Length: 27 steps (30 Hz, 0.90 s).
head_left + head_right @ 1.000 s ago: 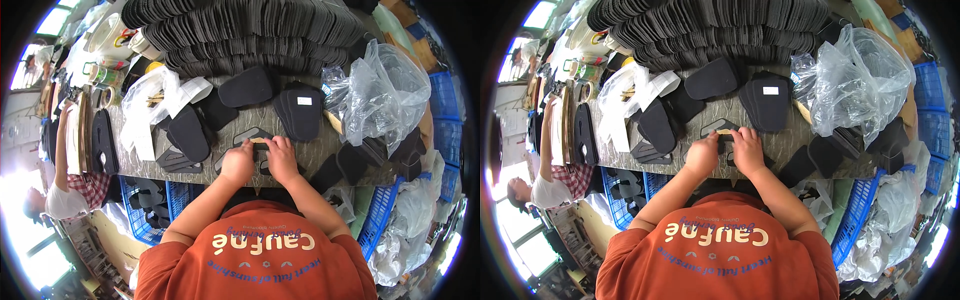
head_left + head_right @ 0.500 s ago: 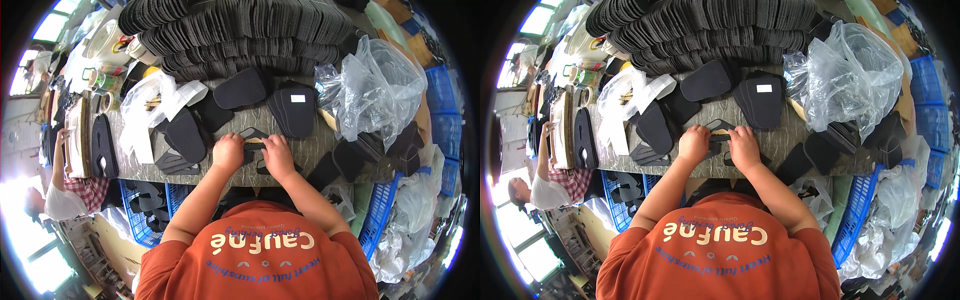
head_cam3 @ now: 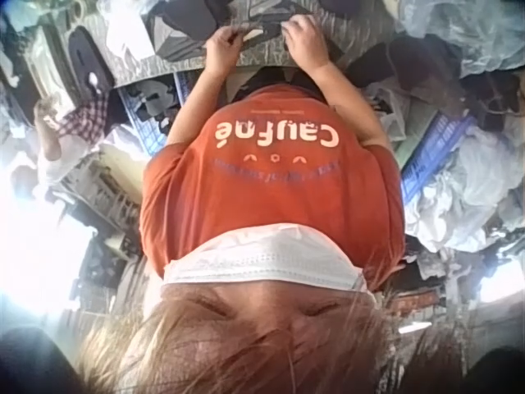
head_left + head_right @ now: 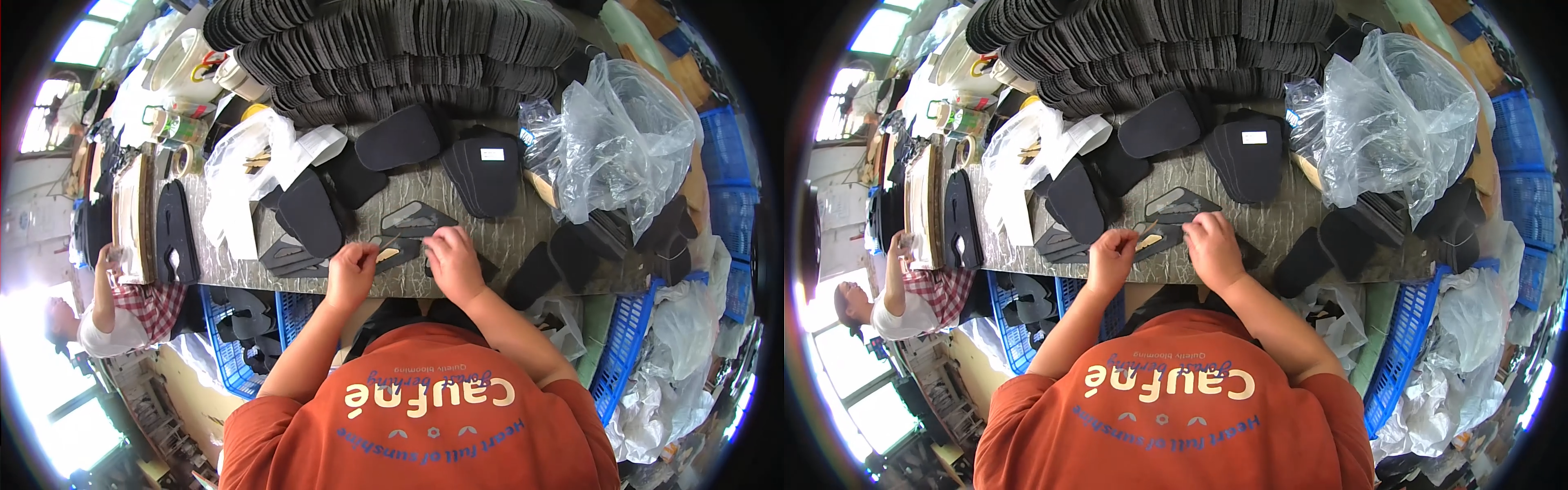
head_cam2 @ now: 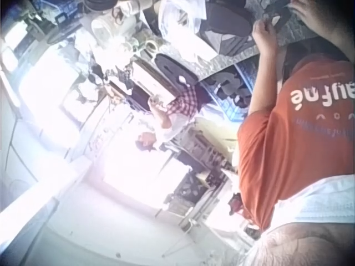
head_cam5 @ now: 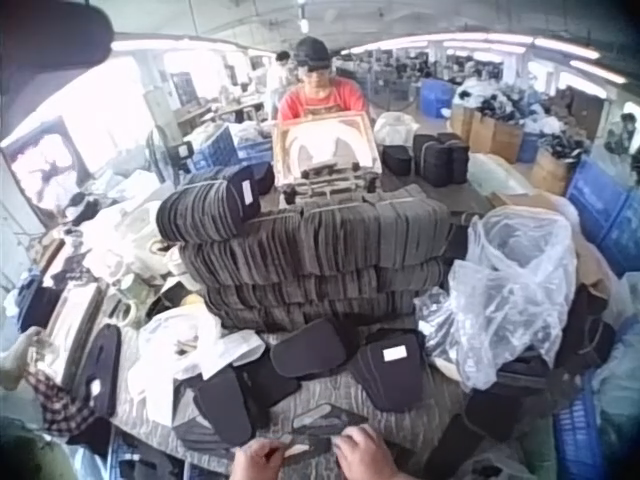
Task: The recorder is seen organizing, inspecting, and applying small labels to shoe heel or sole components at a workstation in a factory.
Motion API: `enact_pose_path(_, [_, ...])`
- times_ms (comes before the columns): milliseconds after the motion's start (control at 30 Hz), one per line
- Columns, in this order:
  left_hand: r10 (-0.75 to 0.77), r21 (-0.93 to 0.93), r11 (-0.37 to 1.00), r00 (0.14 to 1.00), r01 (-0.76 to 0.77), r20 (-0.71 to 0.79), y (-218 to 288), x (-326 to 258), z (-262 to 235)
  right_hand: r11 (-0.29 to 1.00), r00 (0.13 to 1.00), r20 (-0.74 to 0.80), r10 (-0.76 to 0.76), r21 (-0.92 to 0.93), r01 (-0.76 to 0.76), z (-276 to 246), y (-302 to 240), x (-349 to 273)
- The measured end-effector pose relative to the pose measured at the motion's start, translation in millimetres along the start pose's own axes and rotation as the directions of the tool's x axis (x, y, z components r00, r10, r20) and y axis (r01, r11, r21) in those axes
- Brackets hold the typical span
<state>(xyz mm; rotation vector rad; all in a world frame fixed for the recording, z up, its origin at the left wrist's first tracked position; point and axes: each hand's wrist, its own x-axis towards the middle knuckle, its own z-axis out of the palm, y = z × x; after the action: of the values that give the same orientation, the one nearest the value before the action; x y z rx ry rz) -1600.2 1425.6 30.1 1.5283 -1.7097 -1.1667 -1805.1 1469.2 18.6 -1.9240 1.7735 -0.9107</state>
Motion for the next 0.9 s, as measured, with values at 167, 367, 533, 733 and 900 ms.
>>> enact_pose_path(167, [-0.012,0.092,0.996,0.996,0.020,-0.085,-24.4,-12.1,10.0,0.998,0.996,0.086,-0.016,0.054,0.011,27.0,-18.2,3.7])
enact_pose_path(367, [-0.130,-0.014,0.992,0.987,0.129,-0.095,-42.1,-14.4,18.3,0.996,0.980,0.196,0.018,-0.094,0.000,46.5,-16.9,14.1])
enact_pose_path(533, [-0.059,0.081,0.994,0.991,0.069,-0.119,-40.2,-16.8,17.1,0.986,0.975,0.219,0.026,-0.165,0.011,49.1,-23.0,16.3])
enact_pose_path(733, [-0.070,0.082,0.994,0.994,0.077,-0.087,-27.1,-17.7,12.3,0.969,0.977,0.213,-0.007,-0.240,0.059,51.6,-29.0,12.6])
enact_pose_path(900, [0.038,0.092,0.995,0.997,-0.032,-0.064,-28.4,-18.2,9.5,0.976,0.966,0.256,0.027,-0.217,0.030,34.9,-43.5,11.6])
